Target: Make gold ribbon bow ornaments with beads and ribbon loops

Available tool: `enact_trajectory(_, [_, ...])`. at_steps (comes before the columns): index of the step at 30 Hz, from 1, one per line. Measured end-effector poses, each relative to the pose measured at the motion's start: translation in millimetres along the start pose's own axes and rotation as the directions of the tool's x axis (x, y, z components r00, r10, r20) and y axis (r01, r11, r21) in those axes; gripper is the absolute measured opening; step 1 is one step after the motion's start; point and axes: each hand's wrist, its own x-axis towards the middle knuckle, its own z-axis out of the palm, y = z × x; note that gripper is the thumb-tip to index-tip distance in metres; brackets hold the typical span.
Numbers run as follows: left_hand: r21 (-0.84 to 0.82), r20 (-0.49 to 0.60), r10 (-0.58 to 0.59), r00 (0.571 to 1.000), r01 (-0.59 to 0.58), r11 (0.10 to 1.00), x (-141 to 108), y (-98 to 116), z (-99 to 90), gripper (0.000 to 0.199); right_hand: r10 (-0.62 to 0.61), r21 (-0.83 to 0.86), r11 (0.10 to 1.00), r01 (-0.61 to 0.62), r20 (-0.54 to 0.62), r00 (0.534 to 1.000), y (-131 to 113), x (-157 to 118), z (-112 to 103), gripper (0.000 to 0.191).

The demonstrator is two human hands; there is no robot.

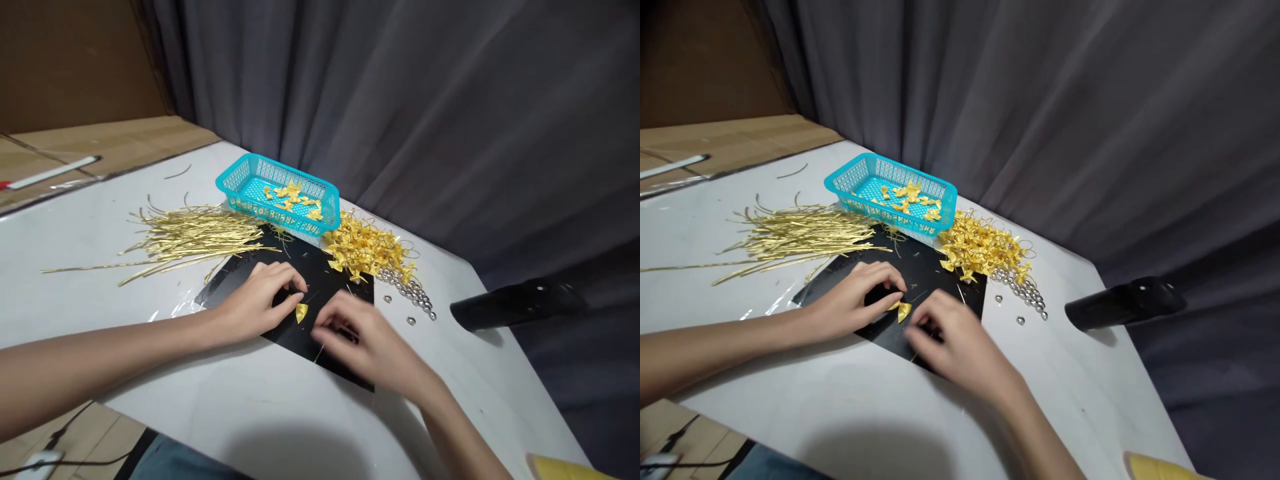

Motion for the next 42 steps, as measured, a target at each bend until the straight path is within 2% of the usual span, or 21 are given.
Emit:
enact_trajectory(2, [-0.029,-0.022,-0.001,1.0,0.001,1.0,-0.7,2.4,0.1,0.009,-0.124,0.022,0.992,0.122,0.15,0.981,-25.8,-7.0,14.5,0.01])
enact_trajectory(4, [-0.055,-0.034,-0.012,0.999,0.01,0.998,-0.9,3.3,0.3,0.009,-0.157,-0.064,0.983,0.173,0.205,0.966,-40.7,-12.9,33.8,0.02])
enact_trajectory(7, [-0.079,-0.044,-0.026,0.999,0.023,0.997,-1.0,3.3,0.3,0.008,-0.152,-0.183,0.967,0.177,0.145,0.978,-43.7,-19.1,62.6,0.027])
enact_trajectory(11, [-0.113,-0.062,-0.027,0.998,0.02,0.993,-1.7,4.9,-0.8,0.008,-0.159,-0.146,0.975,0.17,0.085,0.984,-35.5,-24.4,82.2,0.014])
enact_trajectory(13, [-0.149,-0.067,-0.035,0.997,0.025,0.989,-1.6,6.2,-1.5,0.008,-0.142,-0.032,0.989,0.145,0.076,0.987,-33.2,-26.6,81.7,0.011])
enact_trajectory(15, [-0.225,-0.057,-0.054,0.997,0.04,0.974,-1.1,7.3,-1.7,0.009,-0.08,0.151,0.986,0.073,0.045,0.996,-31.7,-28.4,76.4,0.011])
enact_trajectory(17, [-0.325,-0.009,-0.084,0.996,0.077,0.943,-0.7,8.1,-1.2,0.01,0.011,0.352,0.936,-0.004,-0.017,1.0,-29.6,-29.5,68.9,0.01])
enact_trajectory(20, [-0.448,0.143,-0.103,0.984,0.157,0.88,-1.2,9.9,0.2,0.011,0.133,0.56,0.828,-0.042,-0.124,0.983,-25.5,-29.7,57.0,0.014])
enact_trajectory(25, [-0.555,0.339,-0.026,0.94,0.222,0.802,-5.7,15.1,2.7,0.016,0.269,0.716,0.695,-0.063,-0.177,0.947,-25.4,-26.7,40.5,0.022])
enact_trajectory(29, [-0.745,0.476,0.072,0.876,0.359,0.563,-9.2,16.9,8.7,0.025,0.304,0.791,0.612,-0.015,-0.217,0.928,-31.0,-20.0,36.7,0.023])
enact_trajectory(30, [-0.762,0.486,0.072,0.871,0.382,0.523,-9.6,16.9,10.3,0.027,0.316,0.807,0.591,-0.01,-0.219,0.923,-32.0,-18.0,36.9,0.023])
enact_trajectory(32, [-0.767,0.487,0.047,0.872,0.401,0.501,-10.1,17.0,12.6,0.029,0.35,0.837,0.547,-0.01,-0.219,0.911,-31.8,-13.9,38.1,0.023])
enact_trajectory(35, [-0.768,0.468,0.032,0.883,0.388,0.51,-11.2,18.0,12.9,0.028,0.436,0.883,0.469,0.004,-0.235,0.869,-26.1,-8.1,40.0,0.025])
enact_trajectory(37, [-0.754,0.453,0.031,0.891,0.365,0.546,-12.5,18.5,12.1,0.024,0.488,0.92,0.391,0.018,-0.223,0.844,-20.3,-4.6,41.2,0.029])
enact_trajectory(39, [-0.697,0.393,0.022,0.919,0.282,0.659,-13.7,17.8,11.5,0.017,0.523,0.954,0.299,0.031,-0.191,0.831,-14.9,-1.4,42.9,0.035])
enact_trajectory(42, [-0.495,0.241,0.068,0.968,0.063,0.867,-14.9,14.3,10.7,0.014,0.553,0.986,0.161,0.044,-0.127,0.823,-9.5,3.1,48.1,0.039])
